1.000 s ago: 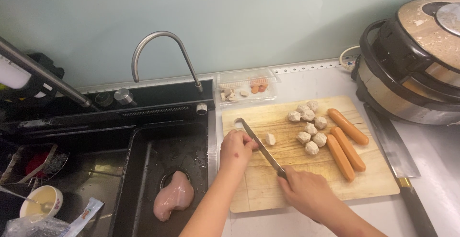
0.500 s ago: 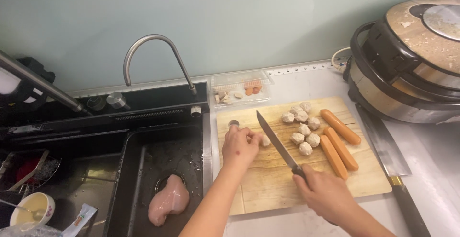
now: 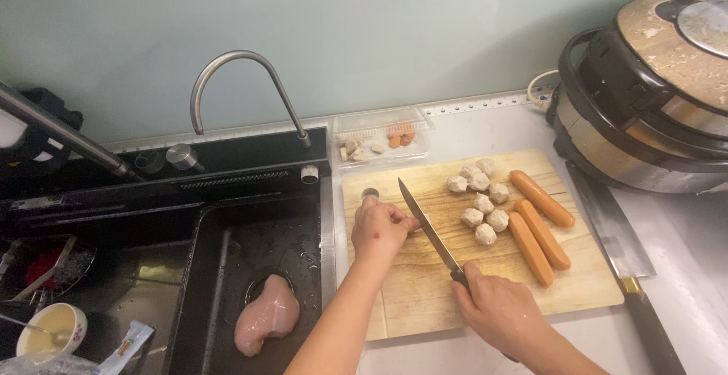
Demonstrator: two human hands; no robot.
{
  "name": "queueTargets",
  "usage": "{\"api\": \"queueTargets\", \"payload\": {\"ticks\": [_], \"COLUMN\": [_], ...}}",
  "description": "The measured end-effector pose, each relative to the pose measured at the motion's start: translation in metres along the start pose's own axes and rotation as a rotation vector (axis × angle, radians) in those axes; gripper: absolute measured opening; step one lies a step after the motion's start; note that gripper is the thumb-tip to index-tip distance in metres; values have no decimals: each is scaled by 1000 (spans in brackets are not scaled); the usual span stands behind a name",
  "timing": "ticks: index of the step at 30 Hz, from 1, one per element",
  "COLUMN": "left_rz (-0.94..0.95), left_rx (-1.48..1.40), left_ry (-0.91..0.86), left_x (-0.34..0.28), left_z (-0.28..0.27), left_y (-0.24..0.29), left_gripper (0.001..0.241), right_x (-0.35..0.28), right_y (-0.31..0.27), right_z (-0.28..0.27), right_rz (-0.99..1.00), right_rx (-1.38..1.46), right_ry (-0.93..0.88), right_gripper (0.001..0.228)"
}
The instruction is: Chopping meatballs and sausages on a wooden cutting board in a kitchen.
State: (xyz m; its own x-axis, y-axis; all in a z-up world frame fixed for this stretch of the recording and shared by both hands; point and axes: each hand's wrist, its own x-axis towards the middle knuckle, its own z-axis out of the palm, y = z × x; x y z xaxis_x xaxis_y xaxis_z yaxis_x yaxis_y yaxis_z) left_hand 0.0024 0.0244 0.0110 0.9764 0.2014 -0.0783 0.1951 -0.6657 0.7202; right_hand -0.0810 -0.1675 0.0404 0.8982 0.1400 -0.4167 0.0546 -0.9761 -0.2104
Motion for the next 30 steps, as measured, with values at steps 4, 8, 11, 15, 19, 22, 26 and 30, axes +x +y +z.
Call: {"api": "queueTargets", "payload": {"ticks": [4,8,11,15,19,22,26,30], "left_rz": [-4,6,41,45,-1,147,242,378], "left_rx": [-5,-3,-1,-12,20,-22,87,98], "left_ry": [-25,-5,32,36,0,92,-65,-71], "left_x": [1,-1,-4,-4,0,-5,-17,-1], "left_z": [0,3,3,4,22,28,24,55], "left_y": [0,-3,-5,-4,-8,10,43,18], "left_gripper": [21,23,23,24,22,24,32,12], "right_x": [13,16,3,-1,-31,-25,-17,-10], "right_y": [3,-1,3,51,25,28,30,30], "right_z": [11,13,6,27,-45,-57,-68,-63], "right_rz": [-76,-136,-115,-144,150,224,225,249], "right_rx": [7,-7,-28,-65,186,362,395,480], "right_ry": [103,184,136,121,-157,-85,-30,-36], "right_gripper": [32,31,31,31,28,34,38,39]}}
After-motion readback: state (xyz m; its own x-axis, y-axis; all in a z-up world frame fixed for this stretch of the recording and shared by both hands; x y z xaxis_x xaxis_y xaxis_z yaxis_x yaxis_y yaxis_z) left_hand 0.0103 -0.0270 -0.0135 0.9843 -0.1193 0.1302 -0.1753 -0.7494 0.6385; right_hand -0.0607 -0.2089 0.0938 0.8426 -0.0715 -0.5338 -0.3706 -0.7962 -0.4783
